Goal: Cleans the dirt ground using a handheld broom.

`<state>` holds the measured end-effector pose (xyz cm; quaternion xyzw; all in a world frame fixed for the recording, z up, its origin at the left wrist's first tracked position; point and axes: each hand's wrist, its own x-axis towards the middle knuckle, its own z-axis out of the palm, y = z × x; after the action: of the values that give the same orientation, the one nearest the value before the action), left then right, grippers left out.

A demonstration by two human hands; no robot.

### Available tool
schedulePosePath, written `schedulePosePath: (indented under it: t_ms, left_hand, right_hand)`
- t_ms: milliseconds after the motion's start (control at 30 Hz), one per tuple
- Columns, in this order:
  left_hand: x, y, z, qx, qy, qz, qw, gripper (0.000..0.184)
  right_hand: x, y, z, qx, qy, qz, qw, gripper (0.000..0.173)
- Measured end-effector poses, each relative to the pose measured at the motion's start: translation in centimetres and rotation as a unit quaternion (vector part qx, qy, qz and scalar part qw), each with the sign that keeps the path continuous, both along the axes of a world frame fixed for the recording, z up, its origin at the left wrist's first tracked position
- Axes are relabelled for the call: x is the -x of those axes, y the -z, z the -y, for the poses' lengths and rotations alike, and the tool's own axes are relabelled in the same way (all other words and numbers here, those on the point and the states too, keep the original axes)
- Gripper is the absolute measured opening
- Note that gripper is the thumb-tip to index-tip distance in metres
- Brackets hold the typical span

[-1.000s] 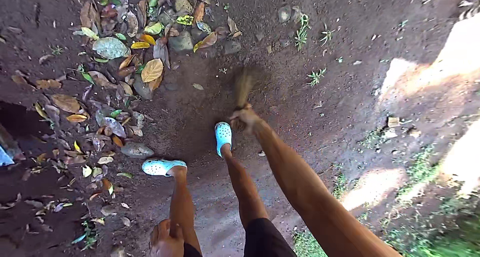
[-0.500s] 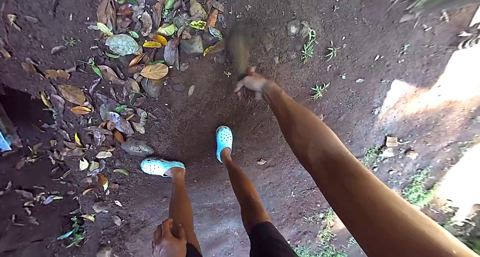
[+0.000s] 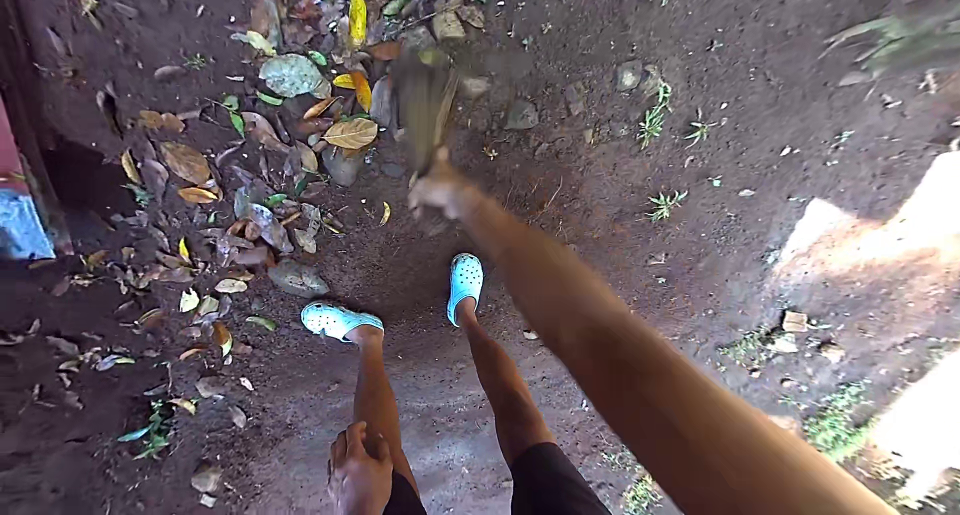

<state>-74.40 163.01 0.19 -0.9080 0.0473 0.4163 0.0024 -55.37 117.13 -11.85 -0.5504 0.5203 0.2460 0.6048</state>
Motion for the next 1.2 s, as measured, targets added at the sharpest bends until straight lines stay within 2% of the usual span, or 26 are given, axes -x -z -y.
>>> schedulePosePath:
  t_ms: [67, 100, 133, 200, 233, 300, 333, 400, 467, 533, 600, 667, 733, 800, 867, 933, 967, 1000, 1067, 1133, 1200]
  left_hand:
    - [-0.4, -0.4, -0.1, 0.003, -0.014, -0.005, 1.0, 0.041]
    - [-0.8, -0.6, -0.1, 0.006, -0.027, -0.018, 0.999, 0.042]
    - [-1.1, -0.6, -0.3, 0.012, -0.037, -0.024, 0.999, 0.043]
    - [-1.0, -0.7, -0.9, 0.024, -0.049, -0.024, 0.998, 0.042]
    - [-0.7, -0.7, -1.2, 0.031, -0.052, -0.022, 0.998, 0.041]
    - [-0.8, -0.2, -1.9, 0.037, -0.059, -0.02, 0.997, 0.041]
    - [-0.8, -0.1, -2.4, 0.036, -0.063, -0.019, 0.997, 0.041]
    - [-0.7, 0.0, -3.2, 0.042, -0.077, -0.015, 0.996, 0.041]
    - [-1.1, 0.0, -3.9, 0.047, -0.086, -0.013, 0.995, 0.04]
    - [-1.7, 0.0, -4.5, 0.055, -0.096, -0.013, 0.994, 0.04]
    - [-2.2, -0.1, -5.1, 0.066, -0.112, -0.013, 0.992, 0.039]
    - [-2.5, -0.4, -5.6, 0.076, -0.132, -0.017, 0.988, 0.039]
    - [-2.6, -0.6, -6.0, 0.088, -0.148, -0.016, 0.985, 0.04]
    - [-2.7, -0.7, -6.4, 0.095, -0.158, -0.015, 0.983, 0.039]
    - [-2.5, -0.6, -6.9, 0.1, -0.168, -0.017, 0.98, 0.038]
    - [-2.3, -0.3, -7.6, 0.097, -0.175, -0.016, 0.98, 0.038]
    - [-2.1, -0.2, -8.0, 0.095, -0.182, -0.015, 0.979, 0.038]
    - [-1.9, -0.1, -8.4, 0.094, -0.19, -0.012, 0.977, 0.038]
    - [-1.7, 0.1, -9.4, 0.097, -0.214, -0.007, 0.972, 0.039]
    - [-1.7, 0.3, -10.3, 0.103, -0.245, -0.001, 0.964, 0.04]
    - [-1.8, 0.6, -10.8, 0.108, -0.269, 0.014, 0.957, 0.041]
  right_hand:
    - [-1.5, -1.6, -7.5, -0.136, -0.136, 0.02, 0.981, 0.104]
    - [-1.7, -3.5, -10.1, -0.199, -0.204, 0.029, 0.958, 0.105]
    - [-1.7, -5.9, -12.1, -0.231, -0.256, 0.033, 0.938, 0.107]
    - [-0.6, -10.7, -13.8, -0.226, -0.325, 0.024, 0.918, 0.106]
    - [0.6, -12.5, -13.6, -0.202, -0.309, 0.016, 0.929, 0.106]
    - [3.0, -13.5, -11.4, -0.116, -0.214, -0.017, 0.97, 0.105]
    - [3.9, -12.6, -10.2, -0.068, -0.148, -0.038, 0.986, 0.104]
    - [4.7, -8.5, -8.5, 0.007, -0.01, -0.076, 0.997, 0.106]
    - [3.6, -4.9, -9.6, -0.003, 0.08, -0.099, 0.992, 0.092]
    - [2.9, -4.7, -12.1, -0.109, 0.033, -0.103, 0.988, 0.081]
    - [3.3, -8.2, -13.2, -0.181, -0.073, -0.099, 0.976, 0.094]
    - [5.2, -13.0, -13.3, -0.163, -0.108, -0.091, 0.977, 0.103]
    - [6.6, -15.3, -12.9, -0.096, -0.073, -0.102, 0.987, 0.105]
    - [6.7, -13.7, -13.4, -0.018, 0.001, -0.142, 0.99, 0.101]
    - [4.1, -9.5, -17.3, 0.006, 0.087, -0.158, 0.984, 0.071]
    - [-0.7, -4.3, -26.1, -0.062, 0.129, -0.133, 0.981, 0.039]
    - [-2.8, -1.9, -31.8, -0.107, 0.115, -0.12, 0.98, 0.036]
    - [-4.4, -0.1, -37.3, -0.154, 0.074, -0.116, 0.978, 0.039]
    - [-6.4, 1.7, -45.1, -0.238, -0.024, -0.103, 0.966, 0.063]
    - [-7.7, -0.8, -47.6, -0.293, -0.133, -0.094, 0.942, 0.092]
    - [-8.5, -5.4, -46.1, -0.266, -0.224, -0.095, 0.933, 0.1]
